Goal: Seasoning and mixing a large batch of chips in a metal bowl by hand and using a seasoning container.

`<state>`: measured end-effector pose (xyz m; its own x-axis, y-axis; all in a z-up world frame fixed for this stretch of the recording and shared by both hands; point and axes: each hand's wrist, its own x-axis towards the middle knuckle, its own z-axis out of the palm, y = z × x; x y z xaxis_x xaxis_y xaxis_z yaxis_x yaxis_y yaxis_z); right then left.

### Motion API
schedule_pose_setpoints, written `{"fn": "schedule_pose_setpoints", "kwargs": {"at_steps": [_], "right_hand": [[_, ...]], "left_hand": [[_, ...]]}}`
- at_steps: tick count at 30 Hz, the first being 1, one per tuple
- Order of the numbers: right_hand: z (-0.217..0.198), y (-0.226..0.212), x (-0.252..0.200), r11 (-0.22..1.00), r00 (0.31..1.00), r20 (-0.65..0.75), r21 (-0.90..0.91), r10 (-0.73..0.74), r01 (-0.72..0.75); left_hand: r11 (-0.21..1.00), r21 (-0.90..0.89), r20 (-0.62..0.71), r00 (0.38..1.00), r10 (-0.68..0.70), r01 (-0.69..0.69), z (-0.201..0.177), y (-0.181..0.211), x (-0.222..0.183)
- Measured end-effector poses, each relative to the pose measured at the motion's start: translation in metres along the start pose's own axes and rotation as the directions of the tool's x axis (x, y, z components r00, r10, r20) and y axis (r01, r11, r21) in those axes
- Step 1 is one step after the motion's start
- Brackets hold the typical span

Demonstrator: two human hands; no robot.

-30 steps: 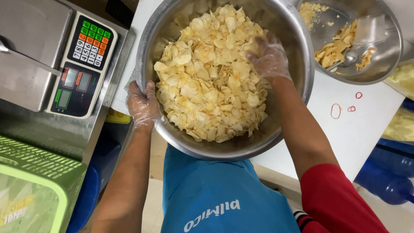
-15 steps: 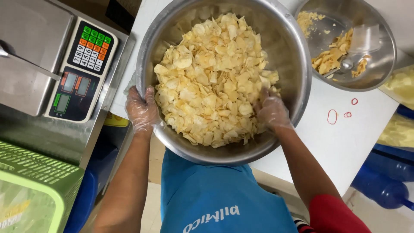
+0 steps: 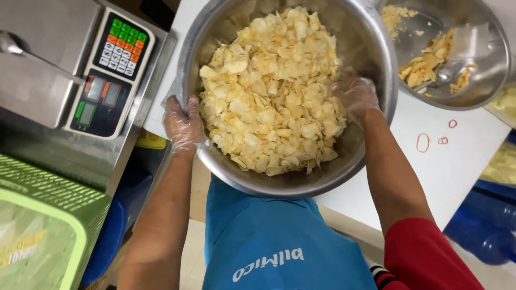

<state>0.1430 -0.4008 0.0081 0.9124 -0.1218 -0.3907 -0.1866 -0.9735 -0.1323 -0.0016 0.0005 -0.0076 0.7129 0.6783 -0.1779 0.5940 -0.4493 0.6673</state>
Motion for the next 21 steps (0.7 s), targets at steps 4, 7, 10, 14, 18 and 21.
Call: {"fn": "schedule_pose_setpoints", "kwargs": {"at_steps": [4,7,10,14,18,21], "right_hand": [[-0.017,-0.031,-0.016,0.968,0.95,0.282,0.242,-0.137,0.068],[-0.047,-0.032,-0.048,0.947,0.876,0.4,0.278,-0.269,0.163],[-0.02,-0.001,-0.055,0.896,0.843,0.304,0.134,-0.443,0.422],[-0.006,0.019,-0.083,0.818,0.813,-0.131,0.02,-0.567,0.574],[-0.014,-0.013,-0.132,0.762,0.745,-0.422,0.169,-0.517,0.625],[0.013,-0.026,-0.133,0.647,0.766,-0.364,0.411,-0.53,0.643]], "left_hand": [[0.998,-0.021,-0.004,0.998,-0.059,0.058,-0.002,0.015,-0.006],[0.994,-0.04,0.05,0.994,-0.097,0.099,0.003,0.01,0.001],[0.988,-0.081,0.096,0.988,-0.121,0.129,0.003,0.006,0.01],[0.982,-0.125,0.179,0.976,-0.12,0.144,-0.022,0.042,-0.003],[0.985,-0.167,0.189,0.982,-0.005,0.037,-0.028,0.043,0.006],[0.975,-0.222,0.217,0.975,0.038,0.011,-0.036,0.05,0.014]]}}
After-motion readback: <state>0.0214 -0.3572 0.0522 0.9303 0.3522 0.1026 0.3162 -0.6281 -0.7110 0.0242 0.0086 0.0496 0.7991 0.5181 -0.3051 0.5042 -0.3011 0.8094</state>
